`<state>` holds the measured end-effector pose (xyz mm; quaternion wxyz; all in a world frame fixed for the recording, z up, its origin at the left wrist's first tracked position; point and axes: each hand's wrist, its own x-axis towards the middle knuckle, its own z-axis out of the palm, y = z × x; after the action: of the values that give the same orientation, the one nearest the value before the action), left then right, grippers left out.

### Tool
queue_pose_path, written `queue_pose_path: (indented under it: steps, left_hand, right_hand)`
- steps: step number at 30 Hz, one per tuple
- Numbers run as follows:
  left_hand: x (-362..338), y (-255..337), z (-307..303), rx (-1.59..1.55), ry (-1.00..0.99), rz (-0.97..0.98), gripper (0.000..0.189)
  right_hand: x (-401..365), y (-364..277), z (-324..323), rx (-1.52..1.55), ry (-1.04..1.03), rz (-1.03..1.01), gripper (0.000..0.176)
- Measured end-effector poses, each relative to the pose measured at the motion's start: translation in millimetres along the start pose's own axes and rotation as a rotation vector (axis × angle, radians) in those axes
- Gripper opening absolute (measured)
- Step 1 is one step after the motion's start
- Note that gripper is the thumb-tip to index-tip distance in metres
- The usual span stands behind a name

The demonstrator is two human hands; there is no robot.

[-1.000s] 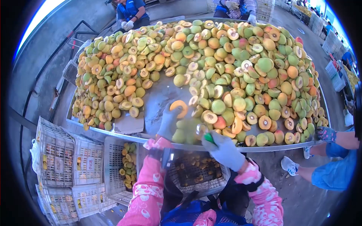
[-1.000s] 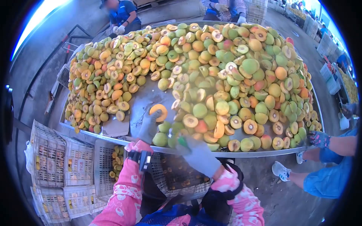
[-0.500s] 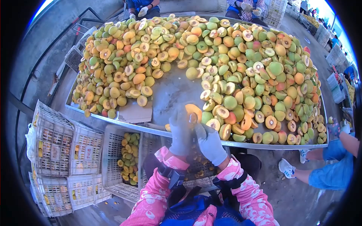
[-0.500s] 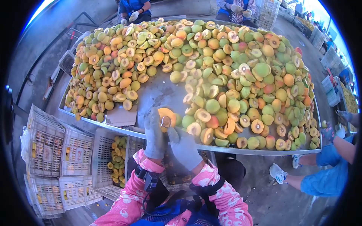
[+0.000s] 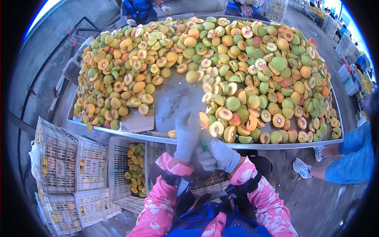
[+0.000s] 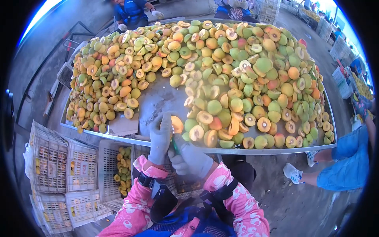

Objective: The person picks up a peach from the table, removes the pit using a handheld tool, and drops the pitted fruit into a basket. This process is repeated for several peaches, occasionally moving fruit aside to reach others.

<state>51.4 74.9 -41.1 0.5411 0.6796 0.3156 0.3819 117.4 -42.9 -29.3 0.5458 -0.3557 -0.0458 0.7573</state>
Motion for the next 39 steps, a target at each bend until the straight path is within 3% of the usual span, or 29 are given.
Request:
queue_pose_path:
  steps: [2, 3, 5, 7, 8, 9, 11, 12, 13, 14, 15, 16, 17, 20, 22, 23, 25, 26, 28, 30, 32, 34, 36, 37, 39]
  left_hand:
    - [-3, 0, 2, 0.012, -0.023, -0.045, 0.022]
    - [-2, 0, 3, -0.022, -0.078, 0.005, 0.023]
    - [-4, 1, 2, -0.056, -0.129, 0.055, 0.024]
    - [-7, 3, -3, -0.665, -0.323, -0.648, 0.025]
    - [-13, -1, -1, -0.661, -0.323, -0.654, 0.025]
    - [-20, -9, 4, -0.687, -0.203, -0.678, 0.027]
    - [-35, -25, 0, -0.709, -0.074, -0.706, 0.032]
    - [-46, -33, -12, -0.479, 0.028, -0.394, 0.033]
    - [-54, -37, -27, -0.247, 0.120, -0.077, 0.034]
    - [-60, -30, -60, -0.232, 0.133, -0.223, 0.034]
    - [-66, -7, -83, 0.166, 0.242, -0.114, 0.027]
    - [-70, -40, -127, 0.381, 0.387, -0.095, 0.020]
    - [-71, -47, -158, 0.666, 0.397, 0.221, 0.015]
    - [-53, -4, -145, 0.877, 0.500, 0.373, 0.017]
    - [-27, -15, -102, 0.596, 0.343, 0.160, 0.020]
    - [-6, -34, -83, 0.565, 0.173, 0.287, 0.026]
    - [39, -58, -35, 0.524, -0.067, 0.196, 0.034]
    - [71, -98, -15, 0.611, -0.080, 0.256, 0.036]
    - [107, -143, 21, 0.693, -0.096, 0.318, 0.039]
    - [122, -155, 52, 1.279, 0.054, 0.348, 0.045]
    - [122, -159, 53, 1.191, -0.013, 0.377, 0.046]
    - [121, -151, 52, 1.110, -0.084, 0.403, 0.047]
    - [117, -135, 51, 0.424, -0.223, -0.095, 0.046]
    - [111, -131, 48, 0.427, -0.223, -0.099, 0.046]
    - [98, -119, 42, -0.026, -0.116, -0.174, 0.044]
  right_hand:
    - [3, 3, -13, 0.163, -0.233, 0.097, 0.054]
    - [5, 6, -18, 0.168, -0.232, 0.098, 0.054]
    - [9, 11, -27, 0.354, -0.512, 0.102, 0.054]
    - [11, 16, -32, 0.337, -0.515, 0.088, 0.053]
    - [9, 21, -34, 0.324, -0.516, 0.075, 0.053]
    - [4, 25, -36, 0.332, -0.516, 0.076, 0.053]
    - [-7, 34, -42, 0.097, -0.440, 0.017, 0.050]
    - [-11, 43, -45, 0.108, -0.440, 0.026, 0.050]
    - [-15, 52, -48, -0.312, -0.208, -0.102, 0.050]
    - [-18, 60, -54, -0.731, 0.035, -0.234, 0.050]
    - [-15, 75, -73, -0.728, 0.035, -0.240, 0.050]
    - [-4, 97, -98, -1.226, 0.326, -0.407, 0.047]
    - [4, 108, -112, -1.713, 0.644, -0.558, 0.043]
    - [1, 89, -85, -1.644, 0.592, -0.696, 0.032]
    - [0, 82, -83, -1.611, 0.585, -0.715, 0.030]
    - [0, 80, -84, -1.565, 0.583, -0.726, 0.028]
    - [-9, 76, -91, -1.537, 0.533, -0.836, 0.027]
    - [-15, 74, -94, -1.503, 0.477, -0.939, 0.027]
    - [-21, 73, -96, -1.458, 0.495, -0.876, 0.023]
    - [-21, 72, -103, -1.299, 0.641, -0.835, 0.018]
    - [-17, 62, -109, -1.212, 0.615, -0.745, 0.016]
    - [-8, 48, -114, -1.304, 0.555, -0.841, 0.015]
    - [2, 35, -108, -1.333, 0.579, -0.921, 0.015]
    - [5, 24, -101, -1.391, 0.562, -0.902, 0.014]
    - [16, 4, -92, -1.452, 0.544, -0.898, 0.014]
